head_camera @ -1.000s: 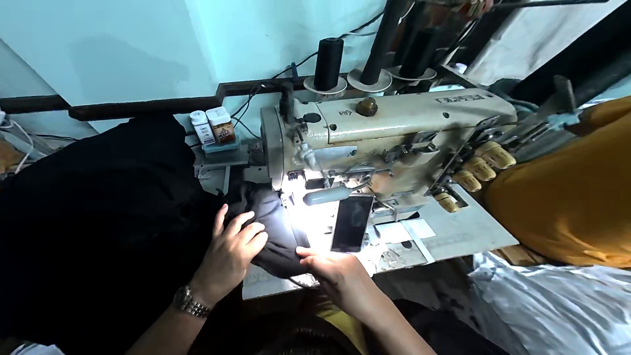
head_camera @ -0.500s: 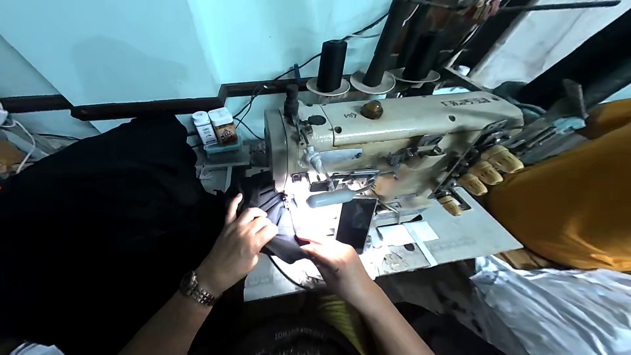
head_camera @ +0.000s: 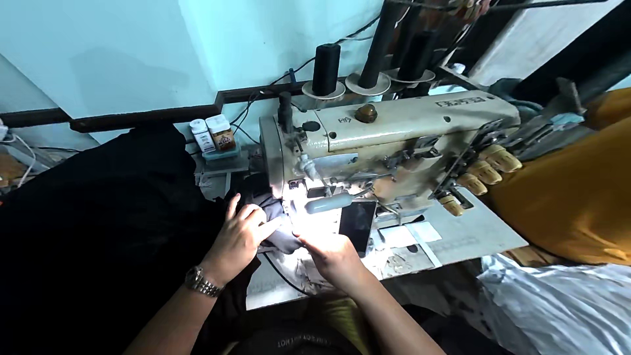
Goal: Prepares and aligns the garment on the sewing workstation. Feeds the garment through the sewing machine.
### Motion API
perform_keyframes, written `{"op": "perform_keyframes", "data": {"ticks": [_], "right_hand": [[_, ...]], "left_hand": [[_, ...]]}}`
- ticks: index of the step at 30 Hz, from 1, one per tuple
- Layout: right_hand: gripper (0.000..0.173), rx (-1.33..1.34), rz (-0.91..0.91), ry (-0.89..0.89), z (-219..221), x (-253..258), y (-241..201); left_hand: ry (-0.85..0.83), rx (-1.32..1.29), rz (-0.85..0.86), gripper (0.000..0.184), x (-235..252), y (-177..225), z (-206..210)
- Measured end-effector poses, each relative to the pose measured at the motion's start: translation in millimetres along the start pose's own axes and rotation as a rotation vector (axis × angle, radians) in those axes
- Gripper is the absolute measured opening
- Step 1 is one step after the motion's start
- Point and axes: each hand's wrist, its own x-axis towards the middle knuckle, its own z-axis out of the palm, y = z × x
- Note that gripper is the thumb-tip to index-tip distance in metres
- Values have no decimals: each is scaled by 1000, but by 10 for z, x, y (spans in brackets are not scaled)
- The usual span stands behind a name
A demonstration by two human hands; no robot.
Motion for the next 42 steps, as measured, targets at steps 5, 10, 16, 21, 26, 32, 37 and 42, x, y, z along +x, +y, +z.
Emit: {"op": "perform_keyframes", "data": {"ticks": [5, 10, 16, 21, 26, 32, 37, 42], "right_hand": [[23, -60, 2, 34, 118, 167, 19], [20, -52, 6, 55, 140, 172, -24], [21, -17, 68, 43, 168, 63, -63], [30, 41, 94, 20, 178, -56, -53], [16, 166, 148, 334, -405, -78, 105], [20, 212, 399, 1073, -1788, 102, 996], [32, 796, 573, 599, -2285, 218, 1900], [12, 933, 633, 329, -2453, 324, 2040]], "left_hand": [[-119, 16, -121, 58, 83, 0, -56], [-218, -303, -230, 42, 20, 67, -295], [346, -328, -600, 47, 269, 27, 446], [328, -300, -601, 55, 258, -15, 496], [345, -320, -593, 54, 263, -14, 487], [350, -308, -599, 53, 269, -8, 495], [324, -308, -614, 55, 267, 2, 479], [322, -308, -617, 50, 269, 1, 485]]}}
